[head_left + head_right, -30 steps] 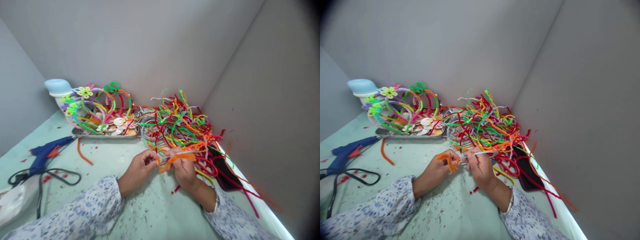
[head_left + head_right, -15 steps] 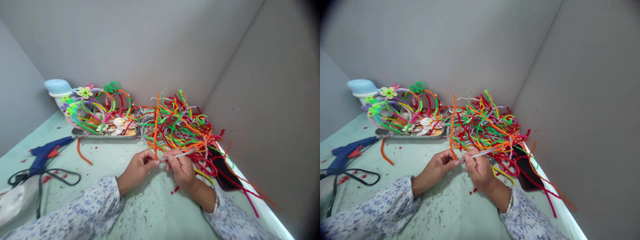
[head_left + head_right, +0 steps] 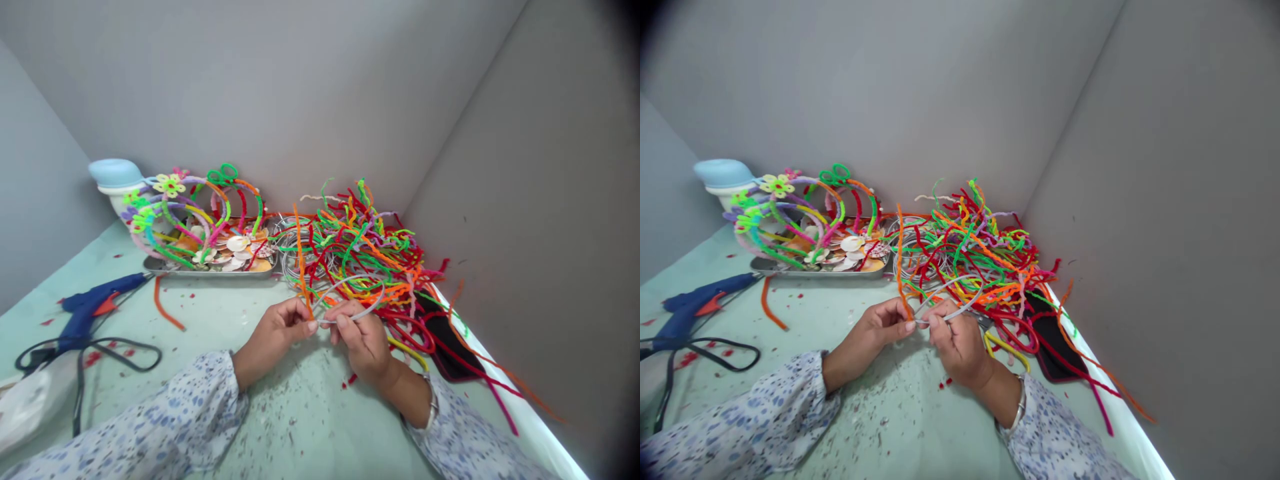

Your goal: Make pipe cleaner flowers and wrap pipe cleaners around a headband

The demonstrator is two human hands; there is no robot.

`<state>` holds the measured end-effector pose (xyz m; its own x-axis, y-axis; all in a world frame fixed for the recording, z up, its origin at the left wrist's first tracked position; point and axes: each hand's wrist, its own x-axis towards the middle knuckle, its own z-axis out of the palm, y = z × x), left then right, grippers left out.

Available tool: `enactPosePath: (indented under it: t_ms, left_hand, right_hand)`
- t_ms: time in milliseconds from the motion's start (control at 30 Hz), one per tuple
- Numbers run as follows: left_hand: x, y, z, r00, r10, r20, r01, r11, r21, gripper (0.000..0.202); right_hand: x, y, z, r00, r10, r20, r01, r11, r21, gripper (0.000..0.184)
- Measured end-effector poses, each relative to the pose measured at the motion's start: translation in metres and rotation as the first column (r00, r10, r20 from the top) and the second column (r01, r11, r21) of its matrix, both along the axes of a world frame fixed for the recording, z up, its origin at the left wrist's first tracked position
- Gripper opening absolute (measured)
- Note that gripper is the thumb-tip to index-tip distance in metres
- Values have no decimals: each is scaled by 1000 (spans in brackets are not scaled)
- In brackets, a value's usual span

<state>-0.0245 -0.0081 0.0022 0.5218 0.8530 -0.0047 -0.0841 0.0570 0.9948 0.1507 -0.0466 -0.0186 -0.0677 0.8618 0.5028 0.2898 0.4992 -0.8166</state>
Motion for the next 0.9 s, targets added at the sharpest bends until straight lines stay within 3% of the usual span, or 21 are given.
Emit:
enactPosePath:
  t_ms: [267, 733, 900]
  left_hand:
    - [0, 0, -1, 999, 5, -43, -3, 999, 43, 22]
    - [1, 0, 1, 1000, 6, 19, -4, 997, -81, 19]
    - [1, 2, 2, 999, 38, -35, -39, 999, -15, 22]
  right_hand:
    - [-1, 0, -1, 994, -28, -108, 23, 999, -49, 22]
    - [0, -1, 3, 999, 40, -18, -41, 999, -19, 23]
    - [-2, 1, 1, 997, 8, -74, -11, 999, -34, 23]
